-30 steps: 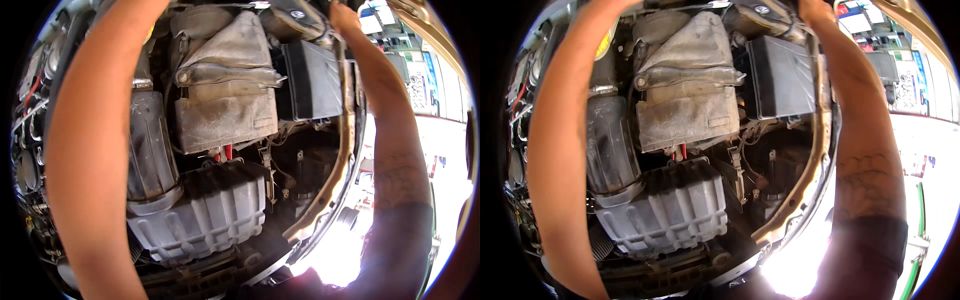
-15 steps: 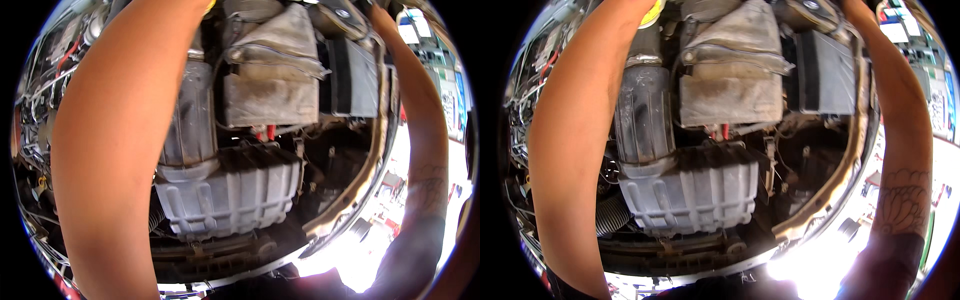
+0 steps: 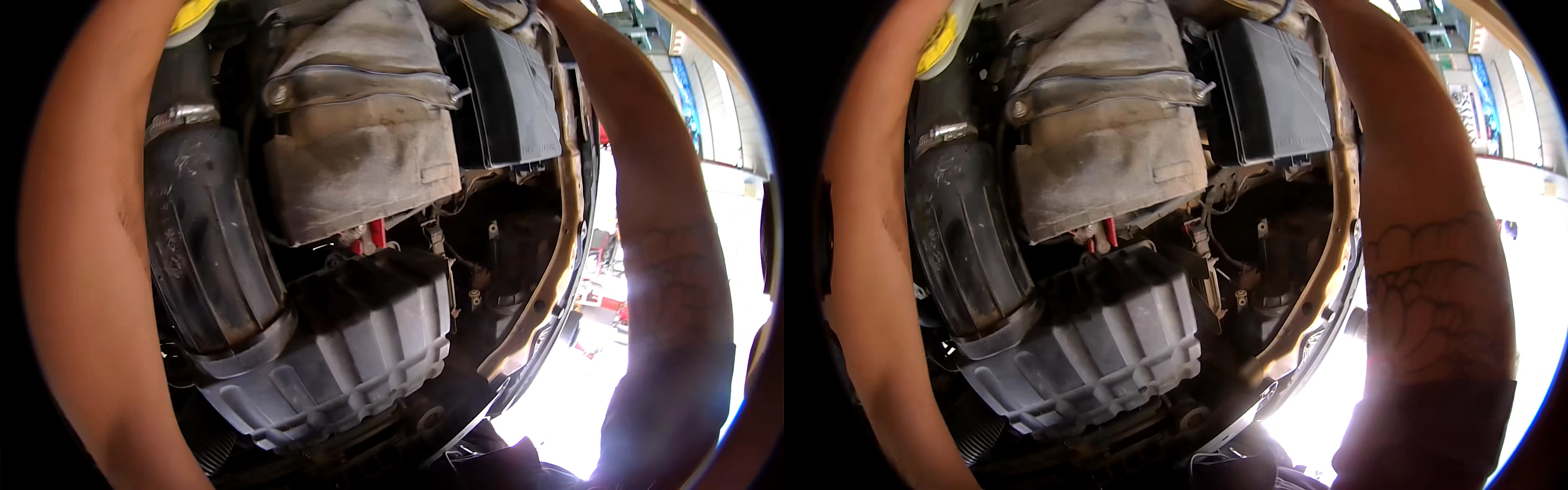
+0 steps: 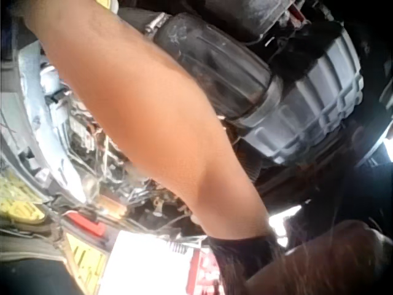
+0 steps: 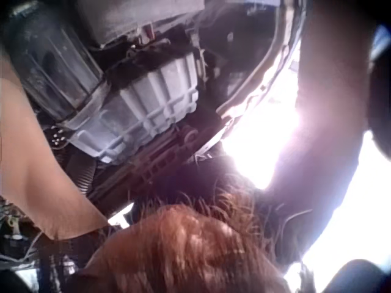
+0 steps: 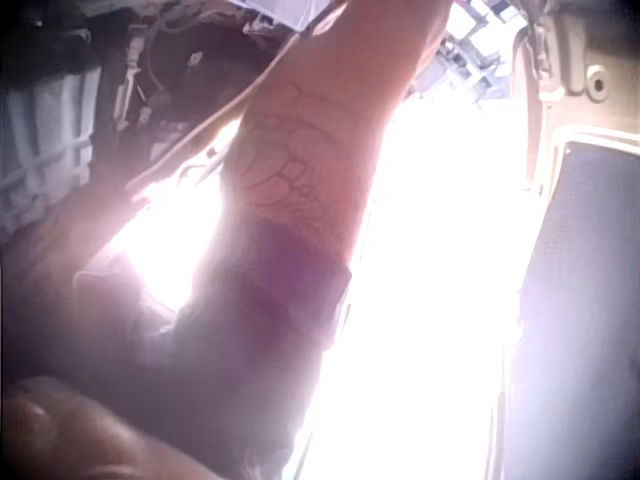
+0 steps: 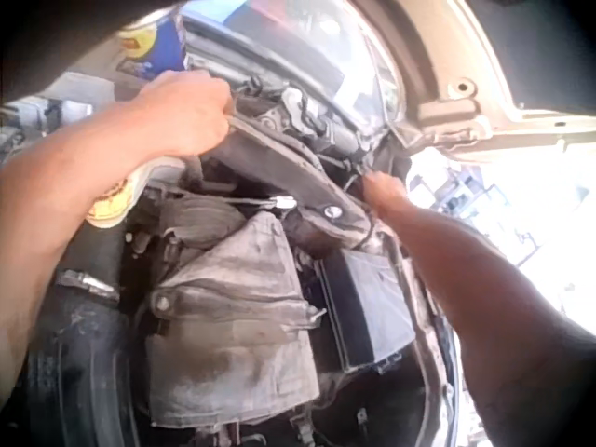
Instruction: The person works under the open hood of a beige sedan in a garage. They repeatedly reach into the engine bay, manipulate hoses and components, and use a spray can on parts near the firewall. A second person is visible nearby but not directly involved in the wearer's actions.
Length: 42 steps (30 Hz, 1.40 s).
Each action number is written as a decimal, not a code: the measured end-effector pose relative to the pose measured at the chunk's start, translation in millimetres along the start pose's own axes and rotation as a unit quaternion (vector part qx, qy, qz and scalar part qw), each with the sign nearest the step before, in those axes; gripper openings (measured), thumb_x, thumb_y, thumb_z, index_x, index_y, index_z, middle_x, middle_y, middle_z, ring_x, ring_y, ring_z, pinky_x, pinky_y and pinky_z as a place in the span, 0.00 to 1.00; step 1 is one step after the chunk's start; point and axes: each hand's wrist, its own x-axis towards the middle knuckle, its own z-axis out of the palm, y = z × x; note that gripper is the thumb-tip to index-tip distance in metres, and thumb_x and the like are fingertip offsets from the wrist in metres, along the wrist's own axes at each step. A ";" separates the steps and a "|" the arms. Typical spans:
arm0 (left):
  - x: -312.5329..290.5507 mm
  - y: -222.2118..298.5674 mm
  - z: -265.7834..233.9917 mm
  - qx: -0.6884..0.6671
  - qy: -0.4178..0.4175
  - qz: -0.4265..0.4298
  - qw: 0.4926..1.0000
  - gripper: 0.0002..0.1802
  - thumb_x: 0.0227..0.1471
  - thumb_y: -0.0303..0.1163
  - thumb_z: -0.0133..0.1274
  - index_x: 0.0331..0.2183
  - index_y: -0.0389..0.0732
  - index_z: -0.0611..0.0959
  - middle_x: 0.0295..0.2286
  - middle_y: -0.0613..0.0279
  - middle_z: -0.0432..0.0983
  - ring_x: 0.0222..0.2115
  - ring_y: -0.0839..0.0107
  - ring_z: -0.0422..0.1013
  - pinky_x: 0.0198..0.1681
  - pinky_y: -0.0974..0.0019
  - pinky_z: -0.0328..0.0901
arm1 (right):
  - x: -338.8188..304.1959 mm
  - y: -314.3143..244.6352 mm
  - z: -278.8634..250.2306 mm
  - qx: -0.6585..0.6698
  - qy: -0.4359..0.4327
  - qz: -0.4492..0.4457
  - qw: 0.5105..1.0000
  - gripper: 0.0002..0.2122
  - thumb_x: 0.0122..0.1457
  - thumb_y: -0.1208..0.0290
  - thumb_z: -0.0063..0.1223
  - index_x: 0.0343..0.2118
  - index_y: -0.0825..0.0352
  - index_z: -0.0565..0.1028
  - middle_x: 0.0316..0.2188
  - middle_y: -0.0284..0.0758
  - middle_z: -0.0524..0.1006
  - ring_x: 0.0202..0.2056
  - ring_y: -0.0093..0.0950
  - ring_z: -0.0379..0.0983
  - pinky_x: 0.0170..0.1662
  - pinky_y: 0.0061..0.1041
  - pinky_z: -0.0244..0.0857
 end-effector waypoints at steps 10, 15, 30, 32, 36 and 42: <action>-7.7 -22.4 1.7 0.038 0.000 0.014 0.999 0.13 0.50 0.31 0.52 0.31 0.36 0.88 0.33 0.45 0.82 0.38 0.50 0.79 0.42 0.53 0.72 | -1.0 -8.8 6.0 -0.047 0.005 -0.045 0.998 0.26 0.56 0.73 0.52 0.59 0.72 0.68 0.34 0.50 0.82 0.39 0.45 0.81 0.41 0.42 0.76; 11.6 0.3 -18.1 0.016 -0.037 0.030 0.999 0.12 0.48 0.31 0.53 0.30 0.35 0.87 0.31 0.43 0.82 0.36 0.49 0.79 0.41 0.52 0.72 | -2.5 37.1 -3.6 -0.069 -0.024 -0.073 0.995 0.22 0.63 0.71 0.40 0.60 0.69 0.62 0.35 0.52 0.81 0.38 0.49 0.80 0.41 0.45 0.75; 65.2 44.0 -52.5 0.071 -0.006 0.056 0.996 0.13 0.45 0.32 0.55 0.36 0.40 0.80 0.33 0.57 0.78 0.39 0.57 0.74 0.44 0.55 0.66 | -22.1 98.5 -59.0 0.201 -0.059 0.120 0.970 0.22 0.64 0.56 0.51 0.58 0.58 0.68 0.37 0.47 0.82 0.41 0.47 0.81 0.42 0.46 0.75; 61.0 35.7 -53.4 0.064 0.005 0.061 0.996 0.12 0.44 0.31 0.56 0.35 0.39 0.79 0.33 0.58 0.78 0.38 0.57 0.74 0.43 0.55 0.66 | -24.6 93.4 -82.3 0.203 -0.086 0.104 0.970 0.23 0.63 0.62 0.52 0.61 0.58 0.66 0.40 0.45 0.82 0.43 0.45 0.81 0.44 0.44 0.76; 61.3 35.9 -54.2 0.065 0.015 0.070 0.995 0.12 0.44 0.31 0.55 0.35 0.40 0.79 0.32 0.58 0.77 0.37 0.57 0.74 0.41 0.55 0.66 | -42.8 107.7 -75.7 0.257 0.050 0.007 0.965 0.24 0.60 0.68 0.54 0.61 0.54 0.67 0.43 0.44 0.81 0.43 0.45 0.80 0.46 0.46 0.74; 51.7 25.3 -46.5 0.047 0.038 0.079 0.995 0.11 0.43 0.30 0.55 0.33 0.39 0.79 0.30 0.57 0.77 0.35 0.57 0.74 0.40 0.55 0.66 | -42.7 78.1 -110.0 0.192 -0.121 0.065 0.972 0.22 0.67 0.69 0.44 0.64 0.54 0.66 0.48 0.45 0.79 0.48 0.44 0.79 0.49 0.44 0.74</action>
